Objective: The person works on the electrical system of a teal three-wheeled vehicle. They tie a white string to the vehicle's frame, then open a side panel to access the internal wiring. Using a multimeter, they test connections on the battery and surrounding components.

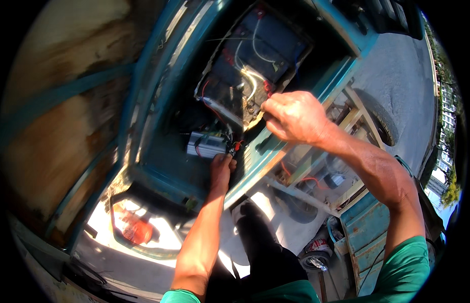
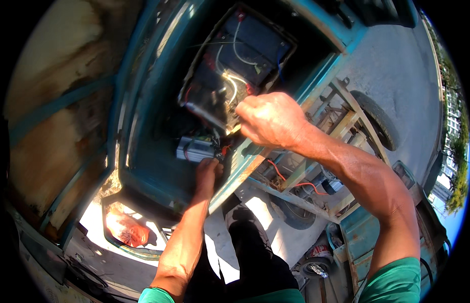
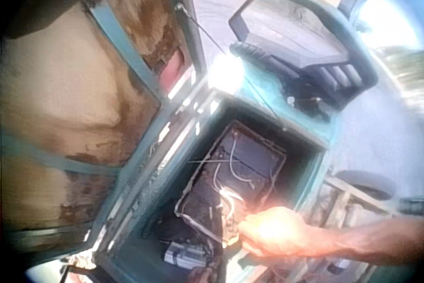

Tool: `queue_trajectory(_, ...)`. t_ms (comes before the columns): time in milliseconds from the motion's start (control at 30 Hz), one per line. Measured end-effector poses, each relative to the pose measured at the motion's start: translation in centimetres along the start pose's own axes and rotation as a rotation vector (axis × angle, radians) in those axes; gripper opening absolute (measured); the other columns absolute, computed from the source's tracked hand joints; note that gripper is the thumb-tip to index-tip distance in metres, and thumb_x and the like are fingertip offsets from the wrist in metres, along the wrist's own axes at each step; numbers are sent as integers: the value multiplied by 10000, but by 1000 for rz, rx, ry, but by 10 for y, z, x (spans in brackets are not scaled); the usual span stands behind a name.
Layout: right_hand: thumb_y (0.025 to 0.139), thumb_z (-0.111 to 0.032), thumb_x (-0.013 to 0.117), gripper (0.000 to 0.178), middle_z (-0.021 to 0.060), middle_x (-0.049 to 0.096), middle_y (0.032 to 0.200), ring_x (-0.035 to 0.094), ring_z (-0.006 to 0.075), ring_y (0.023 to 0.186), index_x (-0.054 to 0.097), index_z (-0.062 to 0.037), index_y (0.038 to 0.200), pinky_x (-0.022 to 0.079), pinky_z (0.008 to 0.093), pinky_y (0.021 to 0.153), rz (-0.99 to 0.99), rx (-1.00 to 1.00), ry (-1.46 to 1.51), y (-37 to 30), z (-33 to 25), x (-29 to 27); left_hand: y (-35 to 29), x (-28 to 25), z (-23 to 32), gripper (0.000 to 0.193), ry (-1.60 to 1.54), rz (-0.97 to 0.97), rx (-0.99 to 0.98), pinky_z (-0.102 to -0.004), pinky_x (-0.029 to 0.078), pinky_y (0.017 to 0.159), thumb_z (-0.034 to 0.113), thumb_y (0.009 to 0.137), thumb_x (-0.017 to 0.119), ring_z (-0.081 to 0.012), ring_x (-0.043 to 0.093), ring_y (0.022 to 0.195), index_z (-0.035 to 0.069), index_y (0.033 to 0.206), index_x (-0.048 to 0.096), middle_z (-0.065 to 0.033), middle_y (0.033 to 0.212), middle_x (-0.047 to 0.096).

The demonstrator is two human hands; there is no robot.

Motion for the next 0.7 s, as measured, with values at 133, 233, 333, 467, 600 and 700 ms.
queue_trajectory(133,672,-137,708,225,101,608,742,646,285,681,621,-50,860,533,378,610,17,-13,35,-3,2,-1,-4,2,5,103,-4,4,29,-267,449,574,149,890,627,-126,560,601,47,893,614,-55,731,639)
queue_trajectory(233,669,-138,707,220,98,603,732,644,285,676,615,-49,848,533,384,605,7,-23,52,-3,-1,1,-1,0,4,117,41,0,43,-265,452,573,159,889,628,-123,559,600,44,906,614,-58,735,640)
queue_trajectory(333,681,-132,695,211,105,620,741,653,280,683,623,-48,860,537,381,617,1,-15,66,-3,3,3,-4,1,8,153,144,-1,56,-285,461,594,193,896,621,-139,578,626,40,914,622,-56,754,643)
queue_trajectory(467,734,-182,646,169,120,638,766,665,302,717,611,-37,813,548,407,643,-1,2,55,2,1,3,6,-7,-3,173,165,47,59,-284,456,610,187,906,634,-132,581,647,16,890,623,-60,746,641)
queue_trajectory(600,753,-190,644,163,107,640,774,668,290,726,602,-44,812,549,403,651,-19,29,10,-1,3,4,20,-10,-17,201,261,102,52,-304,477,619,211,897,650,-156,611,662,11,892,626,-78,740,638)
queue_trajectory(700,762,-191,642,160,102,636,769,666,287,717,597,-47,815,548,399,643,5,9,2,1,0,2,28,-13,-9,147,387,110,211,-334,495,637,173,889,626,-204,640,645,27,896,632,-122,746,646)
Point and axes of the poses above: each hand's wrist, its own y-axis towards the middle knuckle, its own x-axis out of the palm, z = x × y, the point moved 10 cm from there along y, towards the middle knuckle
